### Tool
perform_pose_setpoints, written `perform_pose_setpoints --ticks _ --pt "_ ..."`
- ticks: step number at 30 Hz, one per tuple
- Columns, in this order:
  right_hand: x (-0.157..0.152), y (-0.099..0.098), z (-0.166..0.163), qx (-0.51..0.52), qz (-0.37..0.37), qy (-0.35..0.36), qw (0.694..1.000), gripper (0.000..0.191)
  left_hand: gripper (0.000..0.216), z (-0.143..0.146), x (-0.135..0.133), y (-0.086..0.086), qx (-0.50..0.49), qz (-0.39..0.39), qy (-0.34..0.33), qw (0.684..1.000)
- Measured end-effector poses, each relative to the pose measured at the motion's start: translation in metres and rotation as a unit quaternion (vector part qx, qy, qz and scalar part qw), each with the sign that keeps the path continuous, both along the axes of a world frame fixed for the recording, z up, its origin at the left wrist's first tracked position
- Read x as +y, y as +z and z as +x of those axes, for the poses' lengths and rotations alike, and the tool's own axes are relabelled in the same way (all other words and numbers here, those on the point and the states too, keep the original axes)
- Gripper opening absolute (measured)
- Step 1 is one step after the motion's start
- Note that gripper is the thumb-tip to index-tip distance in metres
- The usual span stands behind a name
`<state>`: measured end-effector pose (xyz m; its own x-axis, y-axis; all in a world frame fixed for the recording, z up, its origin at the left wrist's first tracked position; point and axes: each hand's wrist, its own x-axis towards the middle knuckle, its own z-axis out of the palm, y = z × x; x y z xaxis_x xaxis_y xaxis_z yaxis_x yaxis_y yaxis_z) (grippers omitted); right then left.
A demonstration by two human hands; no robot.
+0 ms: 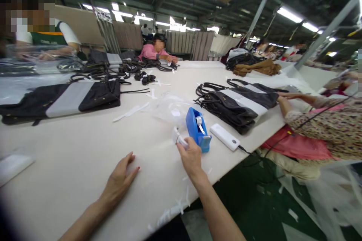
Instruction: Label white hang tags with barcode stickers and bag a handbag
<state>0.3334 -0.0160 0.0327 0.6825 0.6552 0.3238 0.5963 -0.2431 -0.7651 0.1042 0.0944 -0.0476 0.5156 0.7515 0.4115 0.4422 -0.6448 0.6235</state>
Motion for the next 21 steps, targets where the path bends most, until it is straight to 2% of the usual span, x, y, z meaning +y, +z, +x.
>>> perform_pose_setpoints --ticks 2,5,8,10,13,15,18,20,21 --pt "0.028 0.010 0.018 -0.049 0.002 -0.048 0.998 0.019 0.045 -0.003 0.003 -0.010 0.026 0.071 -0.001 0.997" --pt "0.084 0.025 0.047 -0.085 -0.035 -0.057 0.994 0.018 0.041 -0.004 0.004 -0.017 0.059 0.142 -0.001 0.988" --pt "0.132 0.034 0.067 -0.073 -0.037 -0.034 0.996 0.025 0.040 -0.004 0.004 -0.016 0.073 0.157 -0.003 0.985" --pt "0.147 0.033 0.065 -0.066 -0.029 -0.016 0.997 0.030 0.039 -0.004 0.003 -0.013 0.072 0.152 -0.003 0.986" --pt "0.135 0.017 0.040 -0.079 -0.009 0.021 0.997 0.031 0.038 -0.005 0.002 -0.011 0.062 0.129 0.007 0.990" --pt "0.109 -0.001 0.014 -0.099 0.021 0.052 0.993 0.030 0.037 -0.004 0.001 -0.010 0.057 0.107 0.015 0.992" --pt "0.060 -0.024 -0.023 -0.136 0.116 0.112 0.978 0.026 0.036 -0.004 0.000 -0.005 0.039 0.066 0.020 0.997" --pt "0.030 -0.024 -0.042 -0.123 0.147 0.161 0.968 0.022 0.033 -0.005 -0.002 0.004 0.009 0.033 0.026 0.999" --pt "0.018 -0.018 -0.050 -0.109 0.161 0.178 0.965 0.021 0.032 -0.005 -0.005 0.010 -0.008 0.023 0.031 0.999"
